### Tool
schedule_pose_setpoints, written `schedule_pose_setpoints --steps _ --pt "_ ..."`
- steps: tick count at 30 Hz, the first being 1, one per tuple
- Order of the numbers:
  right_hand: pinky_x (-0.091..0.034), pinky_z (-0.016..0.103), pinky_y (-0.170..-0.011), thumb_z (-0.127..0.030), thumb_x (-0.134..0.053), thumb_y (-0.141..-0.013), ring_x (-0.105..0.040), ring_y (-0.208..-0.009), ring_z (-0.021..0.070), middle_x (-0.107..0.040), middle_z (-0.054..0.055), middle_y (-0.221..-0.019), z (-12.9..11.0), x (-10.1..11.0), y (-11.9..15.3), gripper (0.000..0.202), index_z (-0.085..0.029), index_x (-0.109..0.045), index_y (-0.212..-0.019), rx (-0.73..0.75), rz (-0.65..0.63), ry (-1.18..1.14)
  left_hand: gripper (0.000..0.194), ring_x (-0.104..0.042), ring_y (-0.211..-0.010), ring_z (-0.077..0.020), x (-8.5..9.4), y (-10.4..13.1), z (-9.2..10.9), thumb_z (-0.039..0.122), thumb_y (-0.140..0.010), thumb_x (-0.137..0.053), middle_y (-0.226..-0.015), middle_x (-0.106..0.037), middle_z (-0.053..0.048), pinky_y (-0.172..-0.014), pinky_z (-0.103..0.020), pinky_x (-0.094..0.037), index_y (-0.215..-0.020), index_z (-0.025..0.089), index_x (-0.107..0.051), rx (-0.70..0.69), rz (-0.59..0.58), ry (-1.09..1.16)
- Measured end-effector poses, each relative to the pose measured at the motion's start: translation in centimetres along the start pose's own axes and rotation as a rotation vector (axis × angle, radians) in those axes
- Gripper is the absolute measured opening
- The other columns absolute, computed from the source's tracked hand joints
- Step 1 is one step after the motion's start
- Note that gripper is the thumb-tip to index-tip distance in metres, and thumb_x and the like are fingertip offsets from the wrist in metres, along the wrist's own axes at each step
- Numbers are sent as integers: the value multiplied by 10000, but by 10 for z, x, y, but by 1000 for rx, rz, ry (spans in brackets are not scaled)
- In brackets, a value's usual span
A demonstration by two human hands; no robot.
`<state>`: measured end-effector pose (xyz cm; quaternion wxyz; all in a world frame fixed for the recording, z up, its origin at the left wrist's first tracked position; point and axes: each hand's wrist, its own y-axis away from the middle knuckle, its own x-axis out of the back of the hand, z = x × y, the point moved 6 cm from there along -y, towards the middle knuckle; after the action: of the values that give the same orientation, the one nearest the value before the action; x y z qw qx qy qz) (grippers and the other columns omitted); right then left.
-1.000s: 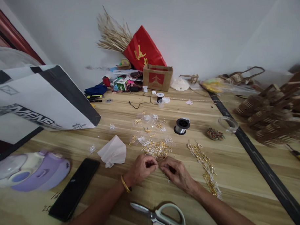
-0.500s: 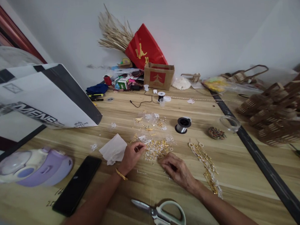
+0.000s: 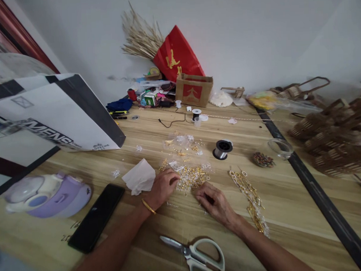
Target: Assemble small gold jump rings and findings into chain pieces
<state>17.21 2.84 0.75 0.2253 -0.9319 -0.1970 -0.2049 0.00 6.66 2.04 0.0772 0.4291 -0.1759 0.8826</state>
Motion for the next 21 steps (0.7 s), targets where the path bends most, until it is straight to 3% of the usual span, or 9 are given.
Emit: schedule_pose_setpoints --steps 9,21 --pt "-428 268 -616 -258 -469 -911 -517 -671 153 -550 43 -738 1 0 0 176 -185 -568 -785 14 -3 21 104 -575 -830 -193 7 -1 -14 138 -804 -558 -834 -662 -52 -807 -321 -435 -796 170 -657 66 77 -131" --pt "-426 269 -626 -266 -468 -912 -528 -677 155 -554 43 -745 0 -1 0 177 -184 -569 -792 -9 -21 10 131 -552 -846 -207 -1 -1 -18 111 -791 -552 -827 -632 -61 -819 -337 -420 -818 167 -668 33 11 -238"
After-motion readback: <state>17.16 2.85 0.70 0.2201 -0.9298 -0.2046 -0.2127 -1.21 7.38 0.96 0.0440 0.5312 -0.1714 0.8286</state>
